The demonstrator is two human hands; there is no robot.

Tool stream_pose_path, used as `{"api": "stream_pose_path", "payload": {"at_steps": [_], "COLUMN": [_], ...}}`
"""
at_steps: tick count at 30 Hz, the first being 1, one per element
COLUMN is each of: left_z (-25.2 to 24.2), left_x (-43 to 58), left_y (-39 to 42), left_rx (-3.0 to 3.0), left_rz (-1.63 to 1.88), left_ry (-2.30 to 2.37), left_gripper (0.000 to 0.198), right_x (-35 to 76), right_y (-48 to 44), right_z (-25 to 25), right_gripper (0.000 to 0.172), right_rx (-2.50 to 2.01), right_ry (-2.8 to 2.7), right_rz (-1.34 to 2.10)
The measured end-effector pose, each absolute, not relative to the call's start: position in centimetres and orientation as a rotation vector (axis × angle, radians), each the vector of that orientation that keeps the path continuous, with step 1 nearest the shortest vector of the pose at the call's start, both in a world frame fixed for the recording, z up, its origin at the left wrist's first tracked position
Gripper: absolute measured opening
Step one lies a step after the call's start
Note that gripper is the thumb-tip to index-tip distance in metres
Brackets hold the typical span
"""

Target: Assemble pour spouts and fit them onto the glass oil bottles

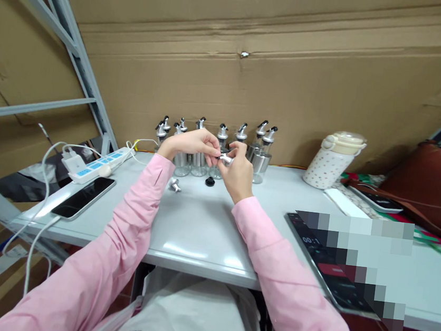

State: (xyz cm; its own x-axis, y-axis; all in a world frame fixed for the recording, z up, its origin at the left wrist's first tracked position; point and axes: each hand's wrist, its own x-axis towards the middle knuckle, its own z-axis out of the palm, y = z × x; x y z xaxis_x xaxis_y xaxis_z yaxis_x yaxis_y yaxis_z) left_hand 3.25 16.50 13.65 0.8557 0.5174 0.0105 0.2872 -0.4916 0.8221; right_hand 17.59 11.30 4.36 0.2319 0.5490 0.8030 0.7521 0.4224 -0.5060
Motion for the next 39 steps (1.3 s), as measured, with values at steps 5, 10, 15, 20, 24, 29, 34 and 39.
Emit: {"api": "stream_pose_path", "payload": {"at_steps": [5, 10, 15, 20, 24, 29, 34, 39], "left_z": [13.6, 13.4, 13.4, 13.6, 13.8, 13.7, 13.8, 13.9], "left_x": [3.2, 3.3, 3.5, 3.7, 3.8, 3.7, 3.7, 3.6], "left_y": [16.6, 16.7, 16.5, 16.0, 15.6, 15.8, 15.8, 15.8], "left_rx": [2.172, 2.159, 2.134, 2.157, 2.173, 2.174, 2.19, 2.206], "left_rz": [0.287, 0.243, 0.24, 0.168, 0.157, 0.162, 0.153, 0.142], "left_ry": [0.617, 0.625, 0.595, 0.631, 0.649, 0.597, 0.6, 0.617], "left_gripper": [0.014, 0.017, 0.019, 0.02, 0.024, 0.028, 0.028, 0.03], "right_x": [17.3, 17.1, 17.2, 17.3, 17.2, 17.2, 17.2, 17.2], "right_y": [11.0, 10.7, 10.8, 10.9, 10.7, 10.5, 10.6, 10.5], "right_z": [4.7, 4.9, 4.8, 4.7, 4.8, 4.9, 4.8, 4.8], "right_gripper": [0.044, 0.049, 0.05, 0.047, 0.045, 0.044, 0.043, 0.042], "right_rx": [-1.176, -1.158, -1.157, -1.166, -1.178, -1.165, -1.164, -1.159], "right_ry": [-1.442, -1.447, -1.428, -1.436, -1.428, -1.428, -1.43, -1.437], "right_rz": [-0.205, -0.188, -0.193, -0.213, -0.224, -0.247, -0.256, -0.276]}}
